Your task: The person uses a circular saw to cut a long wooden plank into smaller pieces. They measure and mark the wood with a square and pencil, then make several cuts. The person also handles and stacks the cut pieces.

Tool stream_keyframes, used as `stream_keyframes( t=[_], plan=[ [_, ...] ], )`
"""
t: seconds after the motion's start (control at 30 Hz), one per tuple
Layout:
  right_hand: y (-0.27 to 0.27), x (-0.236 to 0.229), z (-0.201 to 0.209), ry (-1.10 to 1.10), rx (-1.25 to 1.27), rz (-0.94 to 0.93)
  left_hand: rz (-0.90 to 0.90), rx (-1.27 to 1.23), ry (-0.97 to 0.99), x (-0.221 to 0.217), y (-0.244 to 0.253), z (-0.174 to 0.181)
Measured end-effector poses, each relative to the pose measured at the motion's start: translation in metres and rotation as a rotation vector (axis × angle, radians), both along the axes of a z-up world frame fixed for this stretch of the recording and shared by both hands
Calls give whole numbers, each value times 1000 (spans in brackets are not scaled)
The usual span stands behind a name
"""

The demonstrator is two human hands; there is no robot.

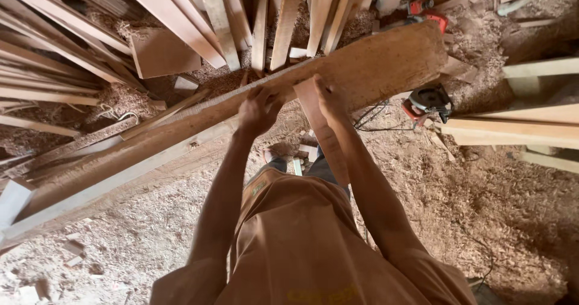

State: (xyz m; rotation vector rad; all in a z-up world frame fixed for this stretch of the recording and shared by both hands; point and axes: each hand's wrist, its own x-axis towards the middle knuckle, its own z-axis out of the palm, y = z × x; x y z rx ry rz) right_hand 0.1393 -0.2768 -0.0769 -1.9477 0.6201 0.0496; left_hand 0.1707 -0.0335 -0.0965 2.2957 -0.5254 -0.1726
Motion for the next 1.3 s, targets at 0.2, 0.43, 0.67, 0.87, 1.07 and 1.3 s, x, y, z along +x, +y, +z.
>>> stream_keyframes(
  t=[0.2,0.43,0.67,0.87,1.07,1.3],
  plan=[
    [14,10,11,210,-79,-50,150,-120,58,28,-50,3],
    [18,5,2,-40,-304,-58,164,-78,47,23,-50,14],
    [-5,-23,16,-15,-228,97,127,-127,0,23,-49,11],
    [-11,-91,33,1,-271,273,121,-141,-35,23,-55,12],
    [12,-96,18,-68,-327,263,35,-146,-70,27,-56,17],
    [6,-93,10,-112,-356,323,118,-151,-36,28,-50,3]
  ],
)
